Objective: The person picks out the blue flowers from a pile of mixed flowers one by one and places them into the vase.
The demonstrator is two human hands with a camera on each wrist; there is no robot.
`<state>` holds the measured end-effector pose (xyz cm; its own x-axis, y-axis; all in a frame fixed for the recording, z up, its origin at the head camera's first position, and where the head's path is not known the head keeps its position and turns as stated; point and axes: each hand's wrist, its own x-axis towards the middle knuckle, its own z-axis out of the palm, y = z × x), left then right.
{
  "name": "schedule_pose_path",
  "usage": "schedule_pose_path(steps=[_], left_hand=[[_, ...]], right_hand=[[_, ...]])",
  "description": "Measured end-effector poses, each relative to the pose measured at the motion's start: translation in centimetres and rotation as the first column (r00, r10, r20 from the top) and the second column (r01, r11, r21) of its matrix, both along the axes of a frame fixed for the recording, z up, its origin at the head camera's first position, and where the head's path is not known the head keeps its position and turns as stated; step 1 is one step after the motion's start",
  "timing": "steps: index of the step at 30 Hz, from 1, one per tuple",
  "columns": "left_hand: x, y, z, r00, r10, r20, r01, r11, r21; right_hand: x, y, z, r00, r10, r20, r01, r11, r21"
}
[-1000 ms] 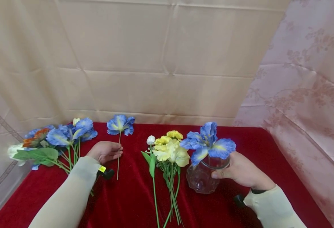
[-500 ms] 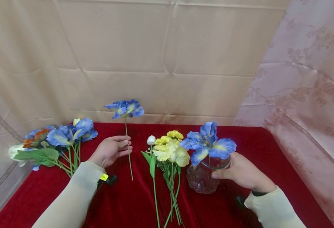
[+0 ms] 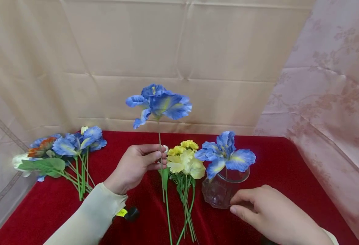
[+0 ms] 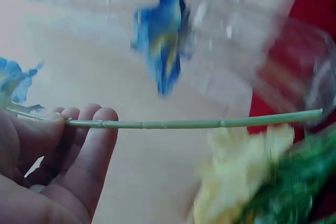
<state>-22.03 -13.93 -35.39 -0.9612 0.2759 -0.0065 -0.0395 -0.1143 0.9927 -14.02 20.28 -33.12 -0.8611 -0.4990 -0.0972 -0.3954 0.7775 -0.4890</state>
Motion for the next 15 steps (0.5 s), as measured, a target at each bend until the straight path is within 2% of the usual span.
schedule_pose_path(steps=[1, 3, 5, 8, 10, 13, 15], left_hand=[[0.4, 0.4, 0.4, 1.0, -0.024, -0.017, 0.024, 1.0, 0.003], [1.2, 1.2, 1.0, 0.996, -0.081, -0.042, 0.082, 0.997, 0.007], [2.0, 2.0, 1.4, 0.988, -0.141, -0.059, 0.141, 0.99, -0.002], [3.0, 3.2, 1.9, 0.972, -0.22, -0.082, 0.221, 0.975, -0.006], [3.6, 4.0, 2.0, 0.959, -0.264, -0.102, 0.266, 0.964, 0.008], [4.3, 5.2, 2.1, 0.929, -0.335, -0.155, 0.344, 0.938, 0.038], [4.6, 5.9, 2.0, 0.899, -0.39, -0.201, 0.408, 0.911, 0.06]], right_hand=[[0.4, -0.3, 0.5, 0.999, 0.031, -0.04, -0.033, 0.998, -0.051], [1.1, -1.0, 1.4, 0.988, 0.042, -0.148, -0.063, 0.988, -0.143], [1.6, -1.9, 2.2, 0.962, 0.005, -0.271, -0.066, 0.975, -0.215], [2.0, -3.4, 3.2, 0.92, -0.083, -0.383, -0.041, 0.951, -0.305], [1.9, -4.3, 3.7, 0.903, -0.134, -0.409, -0.018, 0.937, -0.348], [1.7, -5.4, 4.2, 0.906, -0.188, -0.38, 0.017, 0.912, -0.41], [1.6, -5.9, 4.3, 0.917, -0.226, -0.329, 0.054, 0.887, -0.459]])
